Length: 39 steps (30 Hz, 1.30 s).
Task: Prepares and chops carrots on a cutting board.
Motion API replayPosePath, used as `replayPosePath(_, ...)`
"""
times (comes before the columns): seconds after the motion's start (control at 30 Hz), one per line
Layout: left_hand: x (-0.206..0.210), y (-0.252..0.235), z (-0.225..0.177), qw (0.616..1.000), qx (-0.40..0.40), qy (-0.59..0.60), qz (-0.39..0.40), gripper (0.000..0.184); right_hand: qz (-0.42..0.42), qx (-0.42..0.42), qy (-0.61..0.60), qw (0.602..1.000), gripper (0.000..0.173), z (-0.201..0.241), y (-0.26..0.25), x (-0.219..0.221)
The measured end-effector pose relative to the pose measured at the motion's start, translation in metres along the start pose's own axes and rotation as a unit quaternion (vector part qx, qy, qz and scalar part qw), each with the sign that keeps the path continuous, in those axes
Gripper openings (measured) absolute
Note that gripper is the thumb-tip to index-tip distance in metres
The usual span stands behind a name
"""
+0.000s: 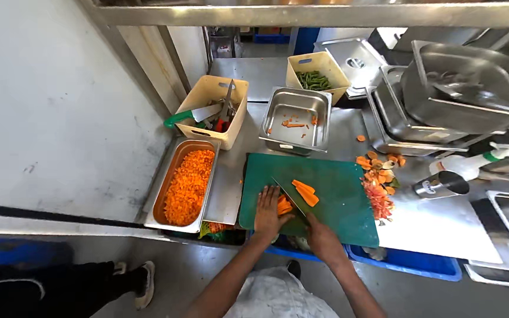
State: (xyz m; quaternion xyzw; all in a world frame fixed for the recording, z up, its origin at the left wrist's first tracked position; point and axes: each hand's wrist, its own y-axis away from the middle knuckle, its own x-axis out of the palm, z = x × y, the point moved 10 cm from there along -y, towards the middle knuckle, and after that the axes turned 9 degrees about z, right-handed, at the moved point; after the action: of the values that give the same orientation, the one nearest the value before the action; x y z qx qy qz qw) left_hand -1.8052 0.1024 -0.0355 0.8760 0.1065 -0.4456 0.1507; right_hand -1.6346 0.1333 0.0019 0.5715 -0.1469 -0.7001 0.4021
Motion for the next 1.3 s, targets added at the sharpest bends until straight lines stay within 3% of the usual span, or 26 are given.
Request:
replayPosePath(0.2, -0.032, 0.018, 0.015, 0.995, 0.010, 0.096, -0.034, 0.101, -0.001, -0.007, -0.003, 1.000, 0.050, -0.003, -0.002, 0.000)
replayPosePath(0.37, -0.015, 0.010, 0.000, 0.990, 0.045, 0.130, -0.008, 0.058, 0.026, 0.002, 0.023, 0.999, 0.052, 0.005, -0.001, 0.004)
replayPosePath(0.63, -0.031, 0.011, 0.009, 0.990, 0.074, 0.122, -0.017, 0.067, 0.002, 0.000, 0.019, 1.000, 0.048, -0.011, -0.005, -0.007)
replayPosePath(0.83, -0.029, 0.000, -0.011, 0.991, 0.079, 0.099, 0.032, 0.051, 0.027, -0.015, 0.009, 0.999, 0.047, 0.011, -0.003, -0.003)
replayPosePath(1.0, -0.033, 0.003, -0.004, 0.989, 0.086, 0.122, -0.006, 0.048, 0.015, -0.014, 0.008, 1.000, 0.047, 0.011, -0.005, 0.002)
replayPosePath(1.17, -0.027, -0.001, -0.014, 0.994, 0.070, 0.080, -0.022, 0.030, 0.035, -0.016, 0.025, 0.999, 0.043, 0.013, -0.006, -0.003)
replayPosePath(1.3, -0.033, 0.002, -0.009, 0.988, 0.114, 0.091, -0.046, 0.024, 0.037, 0.003, 0.039, 0.999, 0.046, 0.013, -0.004, -0.007)
